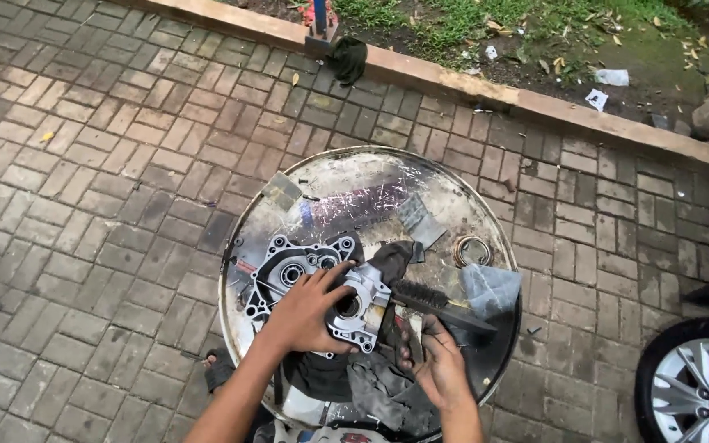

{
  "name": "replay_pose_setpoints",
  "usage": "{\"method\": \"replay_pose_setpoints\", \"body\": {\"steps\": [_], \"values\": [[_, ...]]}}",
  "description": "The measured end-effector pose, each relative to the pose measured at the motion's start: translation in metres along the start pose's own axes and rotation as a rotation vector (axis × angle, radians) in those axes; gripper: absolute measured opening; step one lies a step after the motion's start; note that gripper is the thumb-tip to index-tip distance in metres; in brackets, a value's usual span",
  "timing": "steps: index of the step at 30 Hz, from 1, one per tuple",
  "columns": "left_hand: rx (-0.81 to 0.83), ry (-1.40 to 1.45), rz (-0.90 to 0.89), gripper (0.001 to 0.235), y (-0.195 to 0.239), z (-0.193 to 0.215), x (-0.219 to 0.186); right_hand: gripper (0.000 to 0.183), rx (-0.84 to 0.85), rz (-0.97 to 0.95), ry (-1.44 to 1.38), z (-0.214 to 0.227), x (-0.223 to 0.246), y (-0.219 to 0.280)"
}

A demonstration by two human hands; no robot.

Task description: The person scrubs a metallic mechanical part with a wire brush while holding it on a barrel lid. They then wipe the part with a cloth and continue scrubbing different areas of the component.

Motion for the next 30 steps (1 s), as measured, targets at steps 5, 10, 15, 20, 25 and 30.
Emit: {"method": "replay_pose_setpoints", "body": {"steps": [5, 10, 15, 20, 25, 30], "values": [[-0.026, 0.014, -0.008, 0.111, -0.001, 0.0, 0.001, 0.014, 0.187, 0.041, 0.027, -0.026, 0.008, 0.01], [-0.014, 0.016, 0.004, 0.112, 0.0, 0.001, 0.0, 0.02, 0.039, 0.19, 0.272, -0.038, 0.024, 0.027], [-0.006, 0.027, 0.014, 0.113, -0.001, 0.002, -0.002, 0.052, -0.055, 0.642, 0.959, -0.076, 0.064, 0.071], [-0.029, 0.035, -0.01, 0.105, -0.002, 0.006, -0.004, 0.026, 0.05, 1.106, 1.157, -0.087, 0.062, 0.066], [-0.018, 0.019, -0.002, 0.108, -0.001, 0.005, -0.005, 0.021, 0.145, 1.387, 1.243, -0.105, 0.046, 0.057], [-0.009, 0.057, 0.024, 0.106, -0.002, 0.006, -0.007, 0.018, 0.176, 1.359, 1.238, -0.118, 0.044, 0.053]]}}
Point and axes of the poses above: each hand's wrist, its own y-axis away from the middle knuckle, its own z-axis out of the back of the hand, x = y × z, the point moved 8 cm from there along -y, towards the middle knuckle, and after that the axes turned 11 degrees about -x, right-handed, at the moved point
